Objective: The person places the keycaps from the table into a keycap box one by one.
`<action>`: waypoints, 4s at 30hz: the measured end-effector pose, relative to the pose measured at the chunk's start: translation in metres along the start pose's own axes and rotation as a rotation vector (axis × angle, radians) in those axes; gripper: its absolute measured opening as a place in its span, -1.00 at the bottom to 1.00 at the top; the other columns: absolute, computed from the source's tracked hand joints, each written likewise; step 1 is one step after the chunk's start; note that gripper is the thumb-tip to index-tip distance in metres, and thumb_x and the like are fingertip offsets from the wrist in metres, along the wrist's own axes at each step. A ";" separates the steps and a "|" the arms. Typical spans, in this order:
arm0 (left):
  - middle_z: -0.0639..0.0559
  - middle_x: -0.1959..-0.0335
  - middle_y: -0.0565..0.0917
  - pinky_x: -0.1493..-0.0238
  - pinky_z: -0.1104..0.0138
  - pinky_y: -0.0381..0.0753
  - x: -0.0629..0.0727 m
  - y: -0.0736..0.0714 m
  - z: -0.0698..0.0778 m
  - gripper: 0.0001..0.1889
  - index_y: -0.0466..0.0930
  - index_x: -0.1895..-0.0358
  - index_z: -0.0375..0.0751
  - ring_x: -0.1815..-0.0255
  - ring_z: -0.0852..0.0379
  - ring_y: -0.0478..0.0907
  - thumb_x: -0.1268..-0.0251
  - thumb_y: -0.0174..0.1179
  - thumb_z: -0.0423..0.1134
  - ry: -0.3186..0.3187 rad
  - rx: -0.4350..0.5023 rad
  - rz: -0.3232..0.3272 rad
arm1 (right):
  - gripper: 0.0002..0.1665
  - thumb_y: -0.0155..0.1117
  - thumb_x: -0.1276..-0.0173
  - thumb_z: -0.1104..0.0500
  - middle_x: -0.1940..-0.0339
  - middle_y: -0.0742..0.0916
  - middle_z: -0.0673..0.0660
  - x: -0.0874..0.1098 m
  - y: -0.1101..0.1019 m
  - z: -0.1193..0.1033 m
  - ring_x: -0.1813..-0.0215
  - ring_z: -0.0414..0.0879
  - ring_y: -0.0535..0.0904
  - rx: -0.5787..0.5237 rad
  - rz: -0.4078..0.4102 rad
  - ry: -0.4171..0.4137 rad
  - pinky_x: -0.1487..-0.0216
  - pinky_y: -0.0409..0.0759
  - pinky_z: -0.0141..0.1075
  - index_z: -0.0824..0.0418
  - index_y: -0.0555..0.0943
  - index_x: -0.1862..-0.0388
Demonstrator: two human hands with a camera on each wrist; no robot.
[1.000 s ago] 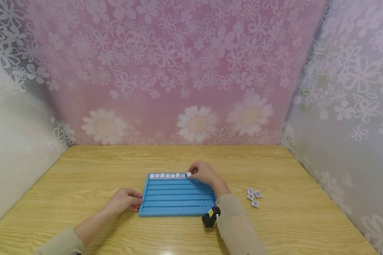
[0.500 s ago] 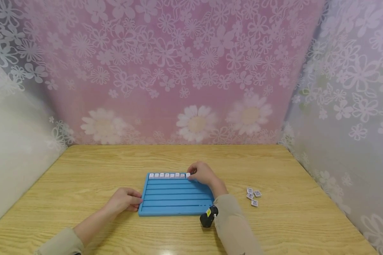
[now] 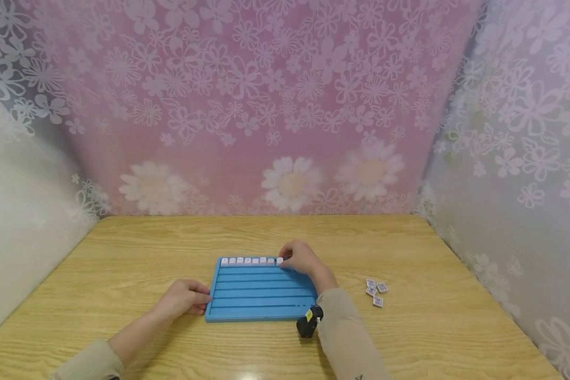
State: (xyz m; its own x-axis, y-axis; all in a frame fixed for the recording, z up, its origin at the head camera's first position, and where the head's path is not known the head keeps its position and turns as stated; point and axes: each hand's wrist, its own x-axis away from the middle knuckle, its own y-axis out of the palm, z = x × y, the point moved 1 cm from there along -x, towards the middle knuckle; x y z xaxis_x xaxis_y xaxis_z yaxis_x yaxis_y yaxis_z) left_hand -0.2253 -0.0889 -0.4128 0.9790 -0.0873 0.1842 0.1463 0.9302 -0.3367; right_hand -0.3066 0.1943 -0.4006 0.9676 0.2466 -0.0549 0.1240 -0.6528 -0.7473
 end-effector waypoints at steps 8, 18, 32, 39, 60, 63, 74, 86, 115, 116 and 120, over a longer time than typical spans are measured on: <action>-0.11 0.54 0.55 0.49 0.32 0.64 0.000 0.000 0.001 -0.87 0.57 0.29 -0.49 0.57 0.14 0.50 -0.07 0.24 -0.50 -0.005 -0.002 0.004 | -0.85 0.39 -0.11 0.29 0.35 0.62 0.03 -0.001 -0.001 -0.001 0.29 -0.11 0.49 0.001 -0.007 -0.003 0.22 0.52 -0.21 0.23 0.63 0.32; -0.10 0.55 0.55 0.49 0.32 0.64 0.000 0.001 0.000 -0.87 0.57 0.30 -0.49 0.57 0.14 0.50 -0.07 0.23 -0.50 -0.004 -0.005 0.003 | -0.84 0.41 -0.10 0.28 0.35 0.61 0.03 -0.003 0.001 0.001 0.28 -0.10 0.48 -0.008 -0.014 -0.004 0.22 0.51 -0.21 0.23 0.62 0.32; -0.11 0.53 0.54 0.47 0.31 0.65 0.003 0.001 0.003 -0.86 0.56 0.28 -0.50 0.56 0.13 0.50 -0.09 0.23 -0.49 -0.007 -0.021 0.000 | -0.72 0.32 -0.19 0.27 0.30 0.61 0.09 0.006 -0.019 0.015 0.24 -0.09 0.47 -0.116 0.012 -0.061 0.19 0.49 -0.25 0.35 0.58 0.12; -0.12 0.52 0.54 0.46 0.30 0.65 0.003 0.001 0.001 -0.85 0.55 0.27 -0.51 0.56 0.13 0.50 -0.10 0.22 -0.49 -0.011 -0.017 -0.002 | -0.71 0.28 -0.23 0.27 0.34 0.60 0.10 0.019 -0.039 0.027 0.26 -0.08 0.47 -0.144 0.015 -0.086 0.22 0.49 -0.26 0.41 0.57 0.11; -0.12 0.55 0.54 0.48 0.31 0.65 0.002 0.002 0.001 -0.86 0.55 0.28 -0.51 0.57 0.13 0.50 -0.08 0.22 -0.50 -0.009 -0.006 0.001 | -0.64 0.20 -0.31 0.26 0.22 0.60 0.22 0.067 -0.114 0.069 0.20 -0.04 0.49 -0.080 0.012 -0.105 0.21 0.54 -0.24 0.46 0.49 -0.02; -0.11 0.55 0.54 0.48 0.31 0.65 0.002 0.002 0.001 -0.86 0.55 0.28 -0.51 0.58 0.14 0.50 -0.07 0.23 -0.50 -0.010 -0.007 0.004 | -0.65 0.19 -0.29 0.30 0.20 0.60 0.29 0.077 -0.125 0.078 0.22 -0.08 0.50 -0.072 0.013 -0.105 0.22 0.56 -0.25 0.49 0.48 -0.01; -0.12 0.53 0.54 0.48 0.31 0.65 0.001 0.002 0.001 -0.84 0.55 0.27 -0.50 0.56 0.13 0.50 -0.08 0.24 -0.49 -0.017 -0.019 -0.001 | -0.62 0.18 -0.26 0.36 0.19 0.58 0.32 0.108 -0.144 0.109 0.23 -0.16 0.48 -0.105 -0.043 -0.059 0.25 0.57 -0.31 0.57 0.44 -0.01; -0.12 0.51 0.55 0.47 0.31 0.65 -0.001 0.000 0.001 -0.85 0.55 0.27 -0.50 0.55 0.13 0.50 -0.08 0.23 -0.49 -0.012 -0.023 -0.004 | -0.56 0.30 -0.13 0.31 0.18 0.60 0.21 0.122 -0.145 0.129 0.18 -0.18 0.49 -0.057 -0.195 -0.050 0.22 0.51 -0.41 0.53 0.46 0.05; -0.11 0.56 0.53 0.49 0.32 0.64 0.003 0.001 0.003 -0.87 0.56 0.29 -0.50 0.58 0.14 0.49 -0.07 0.23 -0.50 0.000 0.003 -0.006 | -0.73 0.34 -0.11 0.27 0.38 0.52 0.08 0.127 -0.136 0.135 0.39 -0.23 0.35 -0.038 -0.170 0.035 0.42 0.39 -0.40 0.38 0.51 0.26; -0.11 0.56 0.53 0.49 0.32 0.64 0.003 0.001 0.002 -0.86 0.56 0.29 -0.50 0.58 0.13 0.49 -0.07 0.22 -0.50 0.001 0.004 -0.006 | -0.72 0.34 -0.12 0.25 0.36 0.54 0.09 0.128 -0.136 0.135 0.37 -0.23 0.36 -0.029 -0.164 0.043 0.41 0.39 -0.40 0.38 0.52 0.24; -0.11 0.55 0.53 0.49 0.31 0.64 0.002 0.001 0.001 -0.87 0.56 0.29 -0.50 0.57 0.13 0.49 -0.07 0.22 -0.50 0.002 0.002 -0.007 | -0.70 0.31 -0.16 0.22 0.30 0.60 0.11 0.128 -0.138 0.133 0.33 -0.21 0.40 -0.010 -0.155 0.059 0.38 0.41 -0.38 0.38 0.56 0.18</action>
State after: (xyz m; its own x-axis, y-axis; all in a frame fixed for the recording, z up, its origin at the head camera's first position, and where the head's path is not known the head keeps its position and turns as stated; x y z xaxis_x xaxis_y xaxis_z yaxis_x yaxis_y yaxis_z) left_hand -0.2231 -0.0877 -0.4114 0.9782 -0.0943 0.1848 0.1527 0.9301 -0.3339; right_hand -0.2291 0.4113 -0.3926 0.9480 0.3023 0.0996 0.2744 -0.6175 -0.7371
